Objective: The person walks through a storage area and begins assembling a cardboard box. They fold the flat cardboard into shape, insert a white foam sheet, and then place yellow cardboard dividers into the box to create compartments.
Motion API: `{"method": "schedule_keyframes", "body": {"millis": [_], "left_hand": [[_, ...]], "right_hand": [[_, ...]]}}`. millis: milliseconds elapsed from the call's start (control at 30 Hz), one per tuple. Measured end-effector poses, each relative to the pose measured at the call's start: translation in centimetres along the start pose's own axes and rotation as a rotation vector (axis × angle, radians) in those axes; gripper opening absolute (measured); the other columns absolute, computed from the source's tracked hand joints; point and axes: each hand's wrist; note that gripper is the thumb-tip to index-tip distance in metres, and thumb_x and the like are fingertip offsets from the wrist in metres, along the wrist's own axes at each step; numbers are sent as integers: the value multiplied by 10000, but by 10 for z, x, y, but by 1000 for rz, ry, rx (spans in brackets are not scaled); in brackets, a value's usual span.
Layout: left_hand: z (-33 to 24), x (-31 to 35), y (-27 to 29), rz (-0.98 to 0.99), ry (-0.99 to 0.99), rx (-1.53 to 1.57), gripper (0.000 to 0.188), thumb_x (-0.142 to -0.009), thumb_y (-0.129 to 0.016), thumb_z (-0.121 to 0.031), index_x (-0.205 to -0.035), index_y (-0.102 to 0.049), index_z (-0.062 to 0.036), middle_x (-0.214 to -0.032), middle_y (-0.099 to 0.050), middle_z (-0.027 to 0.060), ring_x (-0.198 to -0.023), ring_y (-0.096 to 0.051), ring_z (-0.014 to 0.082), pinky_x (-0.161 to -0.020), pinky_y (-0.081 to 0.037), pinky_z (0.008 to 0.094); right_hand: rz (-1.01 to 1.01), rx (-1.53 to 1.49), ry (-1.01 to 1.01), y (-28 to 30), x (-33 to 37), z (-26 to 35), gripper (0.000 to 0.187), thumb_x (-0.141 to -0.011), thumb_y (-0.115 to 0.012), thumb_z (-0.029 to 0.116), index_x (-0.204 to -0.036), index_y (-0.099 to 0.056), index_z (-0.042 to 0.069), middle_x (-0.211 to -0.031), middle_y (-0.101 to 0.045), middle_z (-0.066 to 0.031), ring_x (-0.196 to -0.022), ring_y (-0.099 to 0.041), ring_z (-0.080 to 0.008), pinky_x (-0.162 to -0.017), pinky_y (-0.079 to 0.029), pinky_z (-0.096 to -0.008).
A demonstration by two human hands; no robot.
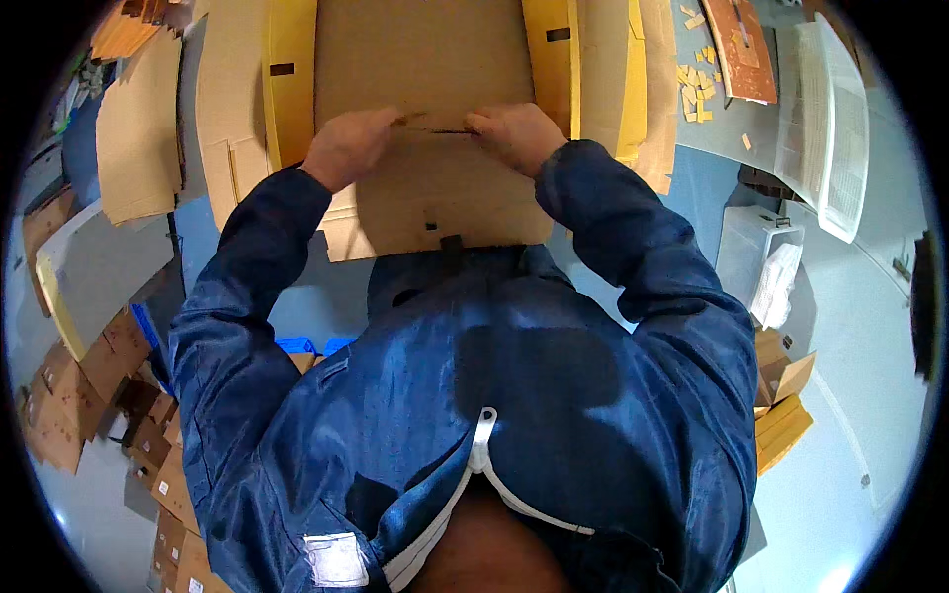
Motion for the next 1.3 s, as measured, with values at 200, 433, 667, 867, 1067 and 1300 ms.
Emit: {"method": "schedule_keyframes", "body": {"millis": [200, 433, 667, 867, 1067, 1300], "left_hand": [[0, -15, 11, -177, 113, 193, 215, -913, -514, -253, -1043, -603, -106, -930, -653, 114, -854, -611, 317, -725, -504, 375], [-26, -3, 3, -176, -130, -3, 159, -869, -546, -204, -966, -594, -88, -914, -624, 90, -834, -597, 278, -725, -483, 369], [-22, 3, 11, -87, -387, -115, 209, -762, -590, -140, -956, -536, -83, -914, -576, 60, -837, -568, 237, -709, -470, 334], [-22, 4, 14, -40, -461, -127, 230, -758, -580, -124, -979, -538, -78, -918, -571, 61, -839, -566, 235, -734, -466, 333], [-17, 1, 8, -30, -477, -193, 224, -785, -586, -150, -993, -534, -86, -930, -561, 71, -854, -567, 241, -753, -459, 334], [-28, 1, 1, 94, -336, -114, 200, -836, -582, -212, -969, -511, -79, -899, -526, 99, -849, -558, 269, -733, -448, 362]], "right_hand": [[1, 11, -25, -8, -8, 5, 108, -854, -534, 148, -931, -564, 79, -856, -613, -94, -815, -620, -297, -680, -511, -398], [0, -9, -46, -6, -12, 8, 110, -847, -532, 138, -936, -567, 84, -848, -620, -96, -805, -623, -299, -673, -510, -393], [-9, 24, -7, -5, -8, 8, 110, -844, -534, 137, -938, -557, 86, -840, -608, -88, -802, -619, -289, -663, -505, -396], [-1, 36, 12, -4, -8, 8, 144, -833, -521, 121, -971, -558, 105, -891, -620, -78, -843, -640, -272, -657, -522, -385], [56, 51, -9, -2, -8, 10, 173, -834, -526, 130, -1002, -558, 104, -898, -625, -80, -843, -642, -271, -664, -521, -392], [48, 64, 6, -9, -7, 8, 160, -824, -539, 126, -980, -561, 98, -914, -624, -92, -866, -632, -278, -686, -520, -389]]}}
Point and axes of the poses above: each hand's wrist, its own x-axis away from the middle knuckle, its own y-axis out of the back of the hand, z = x × y
